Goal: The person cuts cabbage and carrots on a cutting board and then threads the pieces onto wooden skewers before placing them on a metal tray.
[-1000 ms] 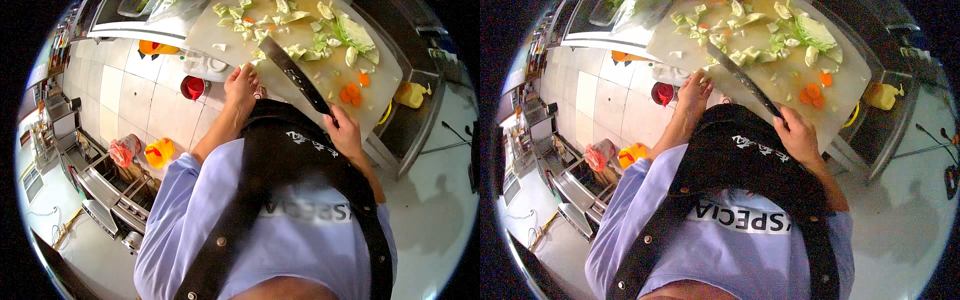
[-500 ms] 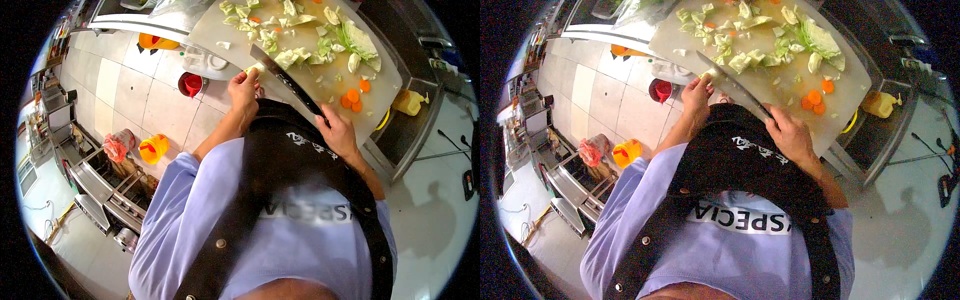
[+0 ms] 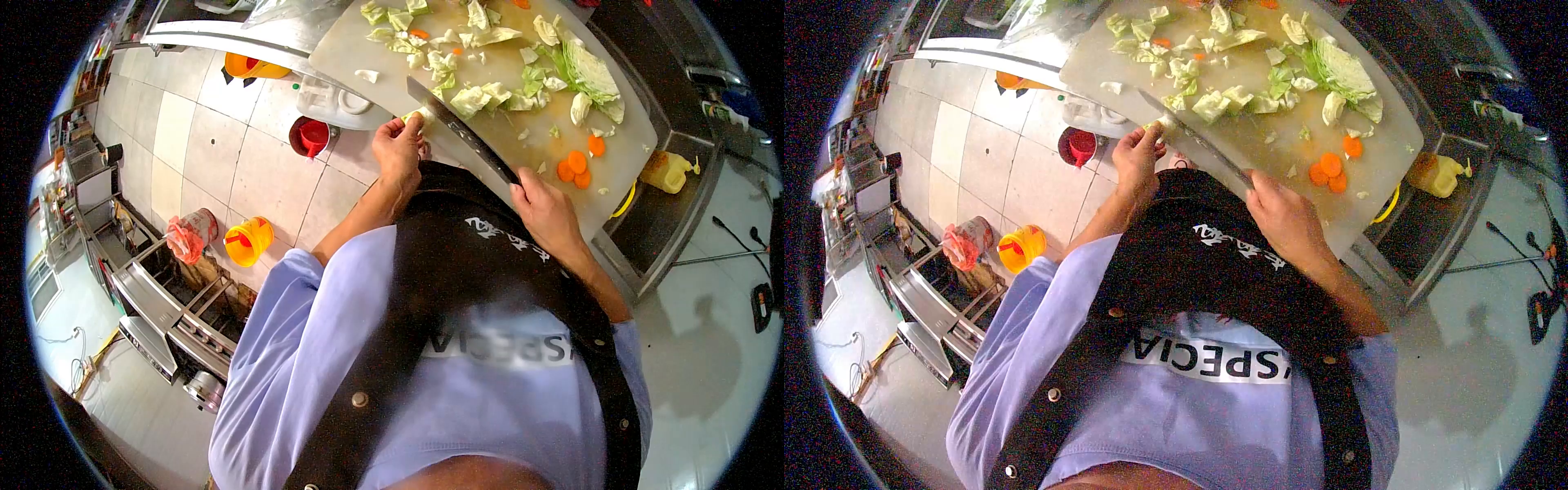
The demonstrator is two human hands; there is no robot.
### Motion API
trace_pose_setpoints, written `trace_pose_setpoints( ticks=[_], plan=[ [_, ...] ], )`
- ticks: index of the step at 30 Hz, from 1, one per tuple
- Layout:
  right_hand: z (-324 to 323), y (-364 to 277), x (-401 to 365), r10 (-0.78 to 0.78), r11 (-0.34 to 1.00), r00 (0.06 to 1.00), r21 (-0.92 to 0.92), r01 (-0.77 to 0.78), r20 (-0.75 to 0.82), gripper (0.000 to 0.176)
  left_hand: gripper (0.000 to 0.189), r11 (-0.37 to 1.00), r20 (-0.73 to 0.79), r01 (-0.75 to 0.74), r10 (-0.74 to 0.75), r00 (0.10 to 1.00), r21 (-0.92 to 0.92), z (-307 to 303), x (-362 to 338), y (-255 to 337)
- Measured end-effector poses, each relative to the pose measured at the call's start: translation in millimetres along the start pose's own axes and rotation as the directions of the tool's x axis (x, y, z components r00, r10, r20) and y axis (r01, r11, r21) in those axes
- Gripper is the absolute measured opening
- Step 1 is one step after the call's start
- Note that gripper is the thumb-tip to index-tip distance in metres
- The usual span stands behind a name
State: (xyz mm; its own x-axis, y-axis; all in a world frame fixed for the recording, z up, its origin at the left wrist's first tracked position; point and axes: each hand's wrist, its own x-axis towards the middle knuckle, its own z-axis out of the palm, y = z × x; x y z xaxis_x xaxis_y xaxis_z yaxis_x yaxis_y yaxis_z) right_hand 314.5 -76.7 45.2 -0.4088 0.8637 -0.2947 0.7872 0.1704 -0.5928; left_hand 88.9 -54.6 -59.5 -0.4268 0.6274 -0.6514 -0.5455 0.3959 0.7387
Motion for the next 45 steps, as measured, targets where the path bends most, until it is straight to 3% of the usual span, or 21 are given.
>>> trace_pose_setpoints(
  ticks=[4, 9, 13, 19, 22, 24, 26, 27, 29, 30, 33, 34, 36, 37, 41, 42, 45],
  plan=[
    [3.7, 1.2, 11.2, 0.0, 1.0, 1.0, 0.02, 0.0, 0.023, 0.017, 0.023, 1.0, 0.063, -0.003, 0.002, 0.998, 0.016, -3.4, 0.6, 2.0],
    [22.1, 18.0, 21.6, 0.019, 0.999, 0.998, 0.034, -0.021, 0.062, 0.018, 0.022, 0.997, 0.005, -0.059, 0.058, 0.998, 0.058, -1.1, -0.9, 0.4],
    [39.5, 19.2, 29.7, 0.027, 0.999, 1.0, 0.033, -0.027, -0.008, 0.018, 0.026, 0.99, 0.061, -0.092, 0.085, 0.994, 0.108, -4.2, 1.1, 0.7],
    [39.6, 27.3, 26.1, 0.054, 0.995, 0.991, 0.094, -0.043, -0.125, 0.019, 0.031, 0.938, 0.02, -0.185, 0.187, 0.982, 0.292, -5.9, 1.1, -0.5],
    [28.2, 30.3, 16.5, 0.124, 0.985, 0.985, 0.136, -0.108, -0.12, 0.019, 0.031, 0.97, 0.019, -0.153, 0.152, 0.988, 0.187, -13.1, 3.2, 1.7],
    [16.3, 31.8, 5.1, 0.174, 0.972, 0.982, 0.17, -0.16, -0.073, 0.02, 0.029, 0.998, 0.143, -0.063, 0.059, 0.988, 0.017, -21.3, 7.5, 10.3],
    [7.5, 30.3, -11.3, 0.173, 0.96, 0.965, 0.251, -0.12, -0.199, 0.024, 0.025, 0.975, 0.317, 0.083, -0.013, 0.948, -0.207, -30.7, 12.8, 17.3],
    [4.3, 30.3, -19.4, 0.173, 0.953, 0.95, 0.289, -0.095, -0.26, 0.026, 0.027, 0.932, 0.377, 0.239, -0.126, 0.918, -0.271, -31.3, 13.7, 24.0],
    [0.7, 35.7, -35.7, 0.236, 0.969, 0.873, 0.175, -0.176, -0.427, 0.032, 0.031, 0.766, 0.517, 0.535, -0.315, 0.796, -0.357, -27.2, 13.5, 37.2],
    [-1.1, 41.8, -40.8, 0.256, 0.966, 0.82, 0.122, -0.226, -0.511, 0.035, 0.035, 0.722, 0.552, 0.595, -0.353, 0.756, -0.353, -24.9, 14.4, 38.5],
    [-1.8, 75.6, -55.8, 0.357, 0.931, 0.649, 0.197, -0.308, -0.672, 0.042, 0.026, 0.68, 0.674, 0.677, -0.361, 0.645, -0.282, -12.2, 7.0, 45.7],
    [-6.9, 84.2, -63.0, 0.503, 0.851, 0.618, 0.22, -0.478, -0.604, 0.048, 0.024, 0.68, 0.7, 0.675, -0.333, 0.632, -0.287, -9.7, 8.1, 42.4],
    [1.8, 120.6, -72.0, 0.351, 0.861, 0.548, 0.032, -0.507, -0.759, 0.051, 0.021, 0.659, 0.753, 0.703, -0.312, 0.58, -0.268, -7.3, 17.2, 35.7],
    [7.7, 137.6, -73.7, 0.263, 0.847, 0.513, -0.058, -0.528, -0.817, 0.052, 0.02, 0.69, 0.778, 0.685, -0.292, 0.557, -0.232, -2.9, 17.0, 37.2],
    [17.9, 172.7, -75.6, 0.502, 0.666, 0.484, -0.037, -0.745, -0.716, 0.054, 0.024, 0.818, 0.703, 0.57, -0.361, 0.613, -0.076, 36.7, 4.8, 55.8],
    [23.7, 178.2, -75.0, 0.474, 0.686, 0.492, -0.044, -0.727, -0.73, 0.055, 0.025, 0.851, 0.667, 0.525, -0.373, 0.645, -0.032, 46.7, 3.0, 58.8],
    [42.6, 187.6, -70.5, 0.493, 0.674, 0.488, -0.039, -0.738, -0.72, 0.056, 0.032, 0.987, 0.706, 0.151, -0.139, 0.695, 0.045, 82.6, 23.2, 62.4]
  ],
)
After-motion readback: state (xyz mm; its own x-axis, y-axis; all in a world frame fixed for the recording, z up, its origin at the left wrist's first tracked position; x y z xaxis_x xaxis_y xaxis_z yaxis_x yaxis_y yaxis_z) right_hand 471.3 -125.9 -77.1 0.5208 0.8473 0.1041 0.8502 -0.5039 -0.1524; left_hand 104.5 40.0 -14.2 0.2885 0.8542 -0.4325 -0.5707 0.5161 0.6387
